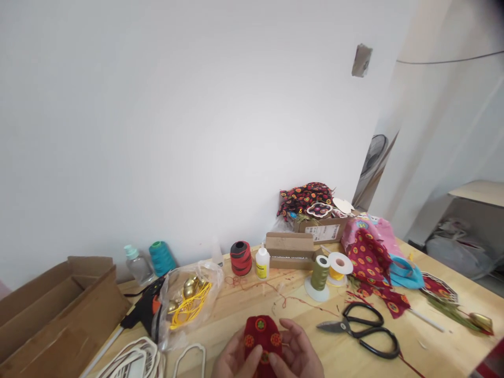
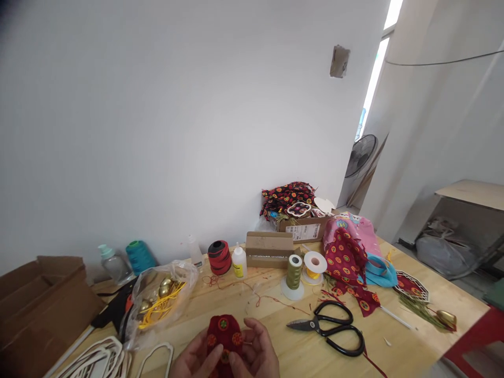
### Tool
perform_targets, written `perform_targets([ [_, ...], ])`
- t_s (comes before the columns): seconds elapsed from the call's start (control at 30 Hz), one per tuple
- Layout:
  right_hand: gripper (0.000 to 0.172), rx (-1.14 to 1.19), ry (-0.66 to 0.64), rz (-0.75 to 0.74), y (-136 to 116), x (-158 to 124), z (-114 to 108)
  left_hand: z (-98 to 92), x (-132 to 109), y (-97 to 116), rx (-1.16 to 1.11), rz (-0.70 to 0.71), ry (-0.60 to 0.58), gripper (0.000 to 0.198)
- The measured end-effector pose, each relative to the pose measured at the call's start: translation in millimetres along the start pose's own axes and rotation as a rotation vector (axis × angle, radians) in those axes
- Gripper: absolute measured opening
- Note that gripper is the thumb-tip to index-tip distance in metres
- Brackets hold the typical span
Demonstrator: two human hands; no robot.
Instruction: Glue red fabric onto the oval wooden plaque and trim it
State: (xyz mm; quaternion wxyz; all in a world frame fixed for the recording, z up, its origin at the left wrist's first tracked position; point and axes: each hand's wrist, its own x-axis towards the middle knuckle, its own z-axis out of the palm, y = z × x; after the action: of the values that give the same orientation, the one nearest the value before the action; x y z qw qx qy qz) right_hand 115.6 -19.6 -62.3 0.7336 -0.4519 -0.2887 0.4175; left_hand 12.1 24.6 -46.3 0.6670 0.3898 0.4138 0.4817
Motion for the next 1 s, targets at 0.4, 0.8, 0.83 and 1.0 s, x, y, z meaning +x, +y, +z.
perform_targets([
  [0.4, 0.007, -0.644, -0.213, -0.246, -52, 80, -18, 12.2, 30, 29, -0.120, -0.062, -0.081, 0.033],
  [0.8, 0.034, -0.272, -0.480, -0.219, -32, 76, 10, 12.1, 24, 25, -0.076, 0.097, -0.147, 0.027],
  [0.83, 0.037, -0.252, -0.479, -0.208, -32, 77, 9, 13.7, 23, 25, -0.087, 0.096, -0.148, 0.026],
  [1.0, 0.043, -0.177, -0.486, -0.148, -35, 80, 6, 16.4, 18, 29, -0.255, -0.003, -0.162, 0.018],
])
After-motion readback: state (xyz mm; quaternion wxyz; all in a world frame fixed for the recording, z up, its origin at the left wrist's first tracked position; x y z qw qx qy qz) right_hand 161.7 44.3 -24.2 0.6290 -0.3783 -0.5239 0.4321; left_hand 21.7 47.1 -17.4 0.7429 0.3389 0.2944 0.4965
